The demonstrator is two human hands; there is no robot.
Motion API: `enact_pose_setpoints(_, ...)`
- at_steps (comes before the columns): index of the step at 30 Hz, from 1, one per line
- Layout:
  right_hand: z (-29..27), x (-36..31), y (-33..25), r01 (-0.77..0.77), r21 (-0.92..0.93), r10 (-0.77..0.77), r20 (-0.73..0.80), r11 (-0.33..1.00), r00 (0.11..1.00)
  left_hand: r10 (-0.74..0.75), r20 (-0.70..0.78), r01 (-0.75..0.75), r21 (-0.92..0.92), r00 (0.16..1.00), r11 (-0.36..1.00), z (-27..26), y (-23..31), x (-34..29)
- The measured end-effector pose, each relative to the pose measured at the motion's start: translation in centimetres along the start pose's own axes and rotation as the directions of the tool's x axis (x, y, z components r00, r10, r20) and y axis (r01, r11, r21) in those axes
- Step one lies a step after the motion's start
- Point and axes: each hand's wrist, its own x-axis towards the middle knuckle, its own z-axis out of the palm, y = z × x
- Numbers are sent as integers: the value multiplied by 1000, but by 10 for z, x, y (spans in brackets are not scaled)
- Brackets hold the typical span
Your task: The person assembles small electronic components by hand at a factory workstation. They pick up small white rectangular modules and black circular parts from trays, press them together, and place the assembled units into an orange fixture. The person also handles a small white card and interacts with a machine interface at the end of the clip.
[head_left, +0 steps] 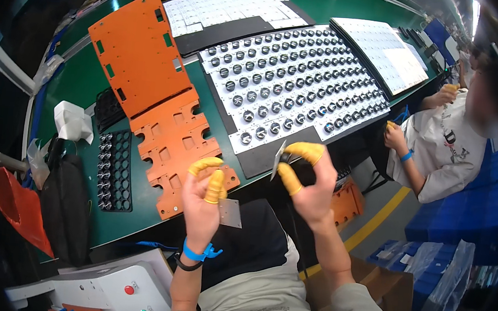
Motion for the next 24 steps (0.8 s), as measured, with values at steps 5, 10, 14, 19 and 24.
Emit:
enact_pose_setpoints(5, -25, -3, 66, -24, -421, 30, 8, 907, 1000, 102, -120, -87, 130, 987, 988, -18, 1, 6)
enact_pose_setpoints(10, -34, -1, 94, 17, -596, 36, 77, 803, 996, 104, -108, -91, 121, 989, 988, -30, -2, 13)
enact_pose_setpoints(14, -29, -3, 104, -7, -609, 56, 60, 793, 997, 81, -93, -72, 95, 992, 993, -32, 1, 14)
enact_pose_setpoints(19, -26, -1, 103, -64, -590, 87, 11, 805, 996, 81, -88, -75, 68, 993, 995, -35, 0, 13)
enact_pose_setpoints(24, -26, 1, 106, -55, -605, 80, 15, 795, 997, 95, -87, -91, 57, 992, 994, -36, -2, 14)
